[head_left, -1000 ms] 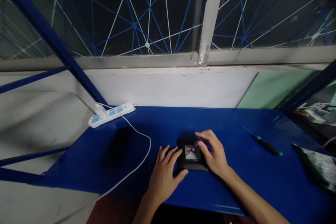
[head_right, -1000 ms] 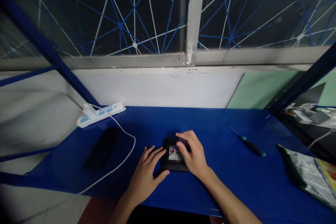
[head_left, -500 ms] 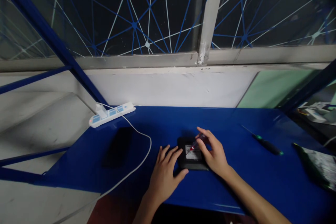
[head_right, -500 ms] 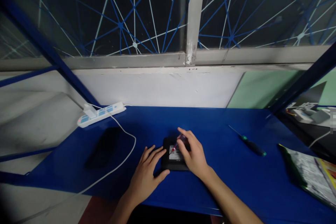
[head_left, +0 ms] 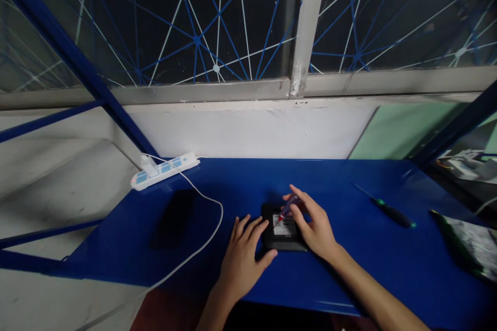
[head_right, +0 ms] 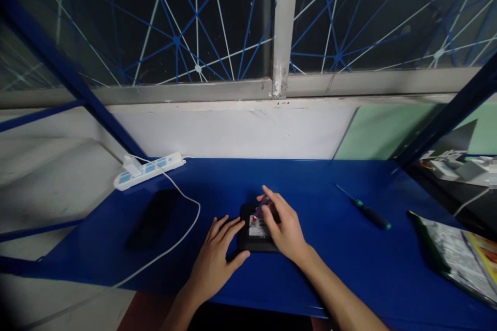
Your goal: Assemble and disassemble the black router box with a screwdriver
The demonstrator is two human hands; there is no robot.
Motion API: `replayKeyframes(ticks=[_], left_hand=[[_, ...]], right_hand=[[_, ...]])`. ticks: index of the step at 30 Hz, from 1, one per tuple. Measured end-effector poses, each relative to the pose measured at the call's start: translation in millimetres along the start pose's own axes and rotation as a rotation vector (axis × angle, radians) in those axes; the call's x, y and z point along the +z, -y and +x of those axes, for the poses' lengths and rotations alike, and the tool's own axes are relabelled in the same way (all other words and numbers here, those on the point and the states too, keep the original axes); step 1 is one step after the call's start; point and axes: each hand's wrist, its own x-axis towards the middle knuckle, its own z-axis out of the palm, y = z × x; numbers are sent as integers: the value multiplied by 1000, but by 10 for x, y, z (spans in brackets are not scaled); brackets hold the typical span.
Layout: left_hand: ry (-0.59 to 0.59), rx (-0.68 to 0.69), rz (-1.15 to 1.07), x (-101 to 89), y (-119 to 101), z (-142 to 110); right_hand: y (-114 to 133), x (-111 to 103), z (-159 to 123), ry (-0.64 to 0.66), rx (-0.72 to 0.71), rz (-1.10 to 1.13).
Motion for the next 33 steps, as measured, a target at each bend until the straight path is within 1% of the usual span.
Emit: replayKeyframes(ticks=[2,4,7,12,20,25,30,33], left_hand=[[2,2,9,-3,-1,2],[-3,5,18,-7,-2,3],[-16,9,27,-9,0,3],[-2,6,17,-7,-3,3],[-5,3,16,-8,-2,0],[9,0,7,-8,-5,2],[4,1,9,-3,0,-3],[-6,8,11,5,8,-8]], right_hand=[[-14,17,6,-43,-10,-19],[-23,19,10,-59,-37,-40],[-27,5,6,-47,-55,-34],[-8,-6,-8,7,-18,7],[5,-13,-30,29,-23,-84],[-15,23,-31,5,-6,-69],[-2,39,4,-62,-54,-79],[9,8,-1,-31,-66,-83]])
